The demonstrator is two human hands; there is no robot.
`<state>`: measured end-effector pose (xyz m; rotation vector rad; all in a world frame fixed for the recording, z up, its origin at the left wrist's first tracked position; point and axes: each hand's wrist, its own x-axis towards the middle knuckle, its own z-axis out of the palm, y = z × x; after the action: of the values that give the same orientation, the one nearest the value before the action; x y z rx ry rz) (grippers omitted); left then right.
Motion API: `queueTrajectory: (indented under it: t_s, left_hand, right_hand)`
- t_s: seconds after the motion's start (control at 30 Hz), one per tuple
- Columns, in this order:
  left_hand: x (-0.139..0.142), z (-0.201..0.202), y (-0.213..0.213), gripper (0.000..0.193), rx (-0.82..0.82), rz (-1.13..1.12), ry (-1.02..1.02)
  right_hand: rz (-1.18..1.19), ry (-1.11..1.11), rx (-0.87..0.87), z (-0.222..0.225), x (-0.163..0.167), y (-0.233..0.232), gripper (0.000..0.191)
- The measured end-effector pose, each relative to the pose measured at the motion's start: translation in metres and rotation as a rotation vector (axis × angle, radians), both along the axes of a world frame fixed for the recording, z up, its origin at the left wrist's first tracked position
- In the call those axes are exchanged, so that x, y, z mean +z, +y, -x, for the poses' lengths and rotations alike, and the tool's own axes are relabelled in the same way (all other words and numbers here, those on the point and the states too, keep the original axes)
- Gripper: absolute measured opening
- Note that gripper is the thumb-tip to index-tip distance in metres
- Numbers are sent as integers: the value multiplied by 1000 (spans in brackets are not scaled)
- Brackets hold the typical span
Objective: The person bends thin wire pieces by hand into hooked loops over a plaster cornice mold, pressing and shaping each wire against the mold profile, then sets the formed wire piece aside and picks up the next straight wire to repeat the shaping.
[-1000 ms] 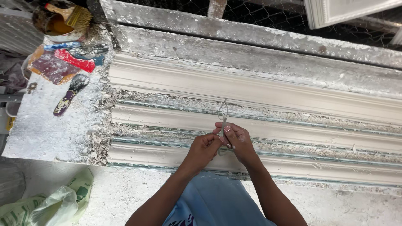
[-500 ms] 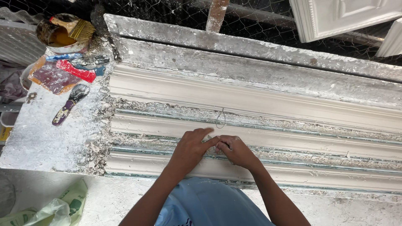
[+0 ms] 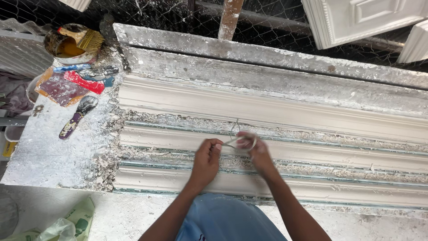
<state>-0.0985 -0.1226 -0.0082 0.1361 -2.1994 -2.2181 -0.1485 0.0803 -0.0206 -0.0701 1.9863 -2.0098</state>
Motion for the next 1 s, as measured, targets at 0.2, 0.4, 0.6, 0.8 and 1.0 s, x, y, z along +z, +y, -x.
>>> queueTrajectory:
  t_s: [0.2, 0.4, 0.6, 0.8, 1.0]
  left_hand:
    - [-22, 2, 29, 21, -2, -430, -117]
    - [-1, -11, 14, 18, -19, 112, -92]
    - [14, -18, 9, 12, -86, 462, 254]
    - [34, -21, -1, 10, -46, 624, 442]
    - [61, -18, -20, 20, -186, 734, 861]
  right_hand:
    - [17, -59, -25, -31, 1, -49, 48]
    - [7, 51, -31, -26, 0, -40, 42]
    - [10, -27, -90, -26, -16, -33, 38]
    - [-76, -4, -13, -16, -8, -24, 30]
    - [-169, -102, 308, -7, 6, 1, 24]
